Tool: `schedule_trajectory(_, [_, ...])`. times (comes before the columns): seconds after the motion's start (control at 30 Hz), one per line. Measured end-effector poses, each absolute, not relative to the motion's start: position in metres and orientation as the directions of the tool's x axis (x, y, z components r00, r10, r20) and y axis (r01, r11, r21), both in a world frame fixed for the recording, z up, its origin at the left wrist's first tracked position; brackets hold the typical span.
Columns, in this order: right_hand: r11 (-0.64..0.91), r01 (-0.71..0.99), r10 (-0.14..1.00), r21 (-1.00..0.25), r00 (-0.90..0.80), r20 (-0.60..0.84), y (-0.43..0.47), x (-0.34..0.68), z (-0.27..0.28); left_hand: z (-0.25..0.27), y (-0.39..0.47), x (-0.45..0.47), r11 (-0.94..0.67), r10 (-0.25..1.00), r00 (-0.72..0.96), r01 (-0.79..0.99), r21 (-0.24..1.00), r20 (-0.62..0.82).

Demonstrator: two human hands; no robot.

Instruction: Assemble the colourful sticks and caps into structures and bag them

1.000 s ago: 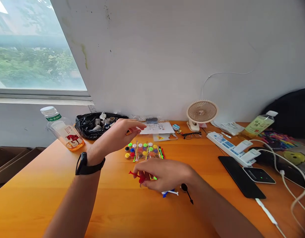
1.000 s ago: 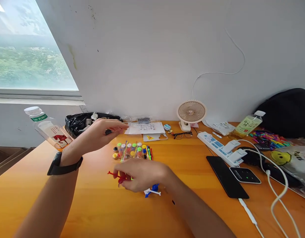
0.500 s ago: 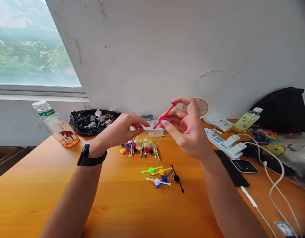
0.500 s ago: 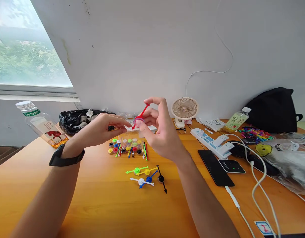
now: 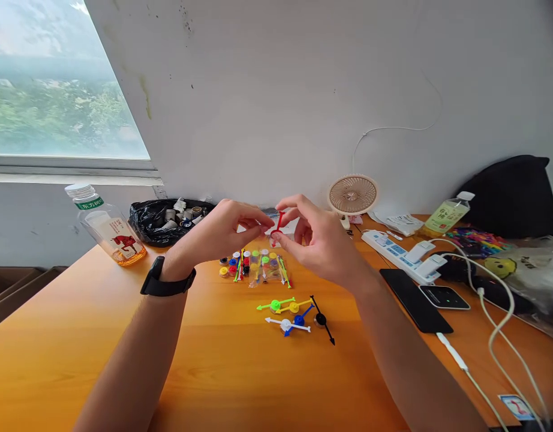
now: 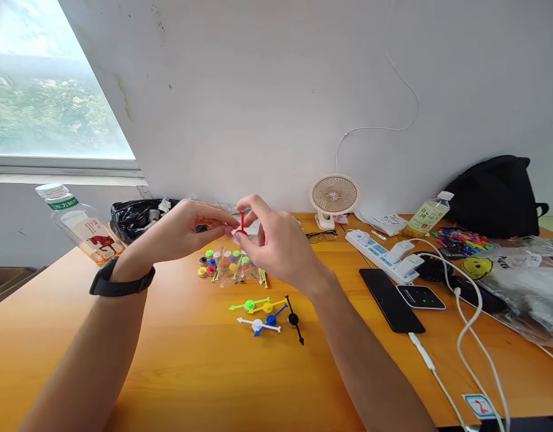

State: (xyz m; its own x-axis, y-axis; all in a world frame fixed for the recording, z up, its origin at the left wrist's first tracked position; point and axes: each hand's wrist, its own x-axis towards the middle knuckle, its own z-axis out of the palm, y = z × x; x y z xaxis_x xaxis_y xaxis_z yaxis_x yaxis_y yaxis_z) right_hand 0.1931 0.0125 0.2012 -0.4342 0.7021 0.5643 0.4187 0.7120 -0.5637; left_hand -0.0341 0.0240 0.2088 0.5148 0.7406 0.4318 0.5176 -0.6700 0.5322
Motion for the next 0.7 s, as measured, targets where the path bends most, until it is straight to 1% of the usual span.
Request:
schedule_trajectory(0.13, [0.725,0.459,0.686,-0.513,-0.416,0.597,0.011,0.194,0.204,0.21,0.024,-0.039,-0.651,0.759,0.503,0.557,0.516,0.414])
schedule_trajectory(0.27, [0.733,0.466,0.679,-0.496,-0.459,0.573,0.008,0.197,0.206,0.208,0.028,-0.044,-0.628,0.778,0.469,0.616,0.476,0.419])
schedule_trajectory(0.33, [0.733,0.47,0.68,-0.492,-0.504,0.533,0.006,0.198,0.206,0.206,0.031,-0.046,-0.619,0.786,0.48,0.603,0.504,0.391])
schedule_trajectory(0.4, [0.741,0.48,0.671,-0.47,-0.567,0.478,0.006,0.197,0.203,0.203,0.034,-0.047,-0.602,0.794,0.5,0.572,0.557,0.345])
schedule_trajectory(0.5, [0.767,0.509,0.64,-0.391,-0.648,0.412,0.011,0.195,0.197,0.198,0.041,-0.048,-0.577,0.796,0.536,0.535,0.617,0.281])
schedule_trajectory(0.6, [0.776,0.541,0.63,-0.324,-0.677,0.381,0.02,0.195,0.191,0.194,0.046,-0.051,-0.57,0.789,0.561,0.516,0.64,0.25])
schedule_trajectory(0.7, [0.764,0.556,0.644,-0.329,-0.695,0.32,0.026,0.199,0.19,0.194,0.047,-0.056,-0.543,0.805,0.548,0.526,0.655,0.228])
